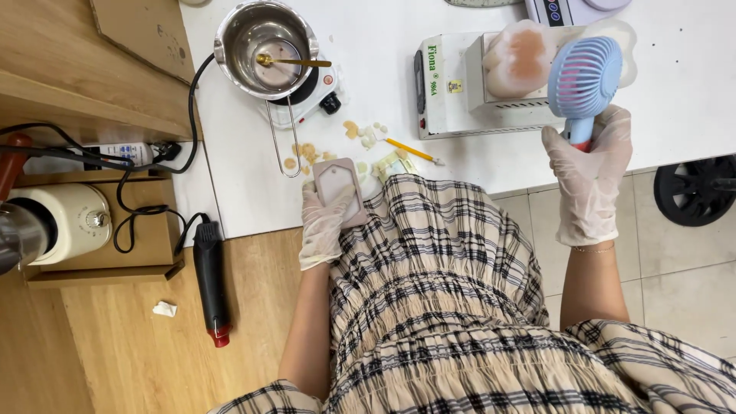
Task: The recorder is preparing and pouring wax into molds to make candles, using a small fan and heat gun.
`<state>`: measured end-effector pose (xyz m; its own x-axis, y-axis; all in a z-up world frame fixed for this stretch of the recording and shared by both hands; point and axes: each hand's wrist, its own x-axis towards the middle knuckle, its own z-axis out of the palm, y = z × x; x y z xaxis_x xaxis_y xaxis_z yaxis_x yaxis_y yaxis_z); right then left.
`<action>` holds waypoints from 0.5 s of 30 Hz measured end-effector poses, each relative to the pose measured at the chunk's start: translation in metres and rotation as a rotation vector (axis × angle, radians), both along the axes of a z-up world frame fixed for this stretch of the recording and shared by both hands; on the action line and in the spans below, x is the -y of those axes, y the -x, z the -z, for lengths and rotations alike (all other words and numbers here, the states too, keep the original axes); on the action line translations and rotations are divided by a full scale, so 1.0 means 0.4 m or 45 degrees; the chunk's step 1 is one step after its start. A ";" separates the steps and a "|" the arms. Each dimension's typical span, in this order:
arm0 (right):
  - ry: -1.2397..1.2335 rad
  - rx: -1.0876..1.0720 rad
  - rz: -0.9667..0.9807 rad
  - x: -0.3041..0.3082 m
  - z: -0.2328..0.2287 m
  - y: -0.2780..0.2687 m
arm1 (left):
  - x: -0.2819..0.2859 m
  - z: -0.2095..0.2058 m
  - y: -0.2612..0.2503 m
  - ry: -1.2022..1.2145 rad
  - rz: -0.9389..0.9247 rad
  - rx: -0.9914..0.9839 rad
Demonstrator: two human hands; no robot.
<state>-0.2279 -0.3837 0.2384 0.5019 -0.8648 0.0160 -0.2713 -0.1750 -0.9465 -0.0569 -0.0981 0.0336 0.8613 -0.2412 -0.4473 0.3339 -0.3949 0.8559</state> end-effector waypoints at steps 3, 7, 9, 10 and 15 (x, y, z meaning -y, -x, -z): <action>-0.016 -0.069 -0.021 -0.021 -0.003 0.004 | -0.031 0.033 0.010 0.147 -0.107 -0.014; -0.011 -0.159 -0.072 -0.047 0.012 0.025 | -0.058 0.020 0.009 0.194 -0.212 -0.022; -0.099 -0.169 -0.101 -0.065 0.017 0.046 | -0.057 0.022 -0.002 0.095 -0.258 -0.150; -0.184 -0.174 -0.137 -0.073 0.019 0.055 | -0.055 0.023 -0.010 -0.002 -0.308 -0.272; -0.270 -0.342 -0.210 -0.105 0.071 0.112 | -0.053 0.004 -0.004 0.382 -0.393 -0.216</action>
<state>-0.2725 -0.3415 0.2099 0.5966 -0.7421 -0.3056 -0.4989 -0.0447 -0.8655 -0.0552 -0.0769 0.0320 0.8340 -0.1248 -0.5375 0.5419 0.0020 0.8404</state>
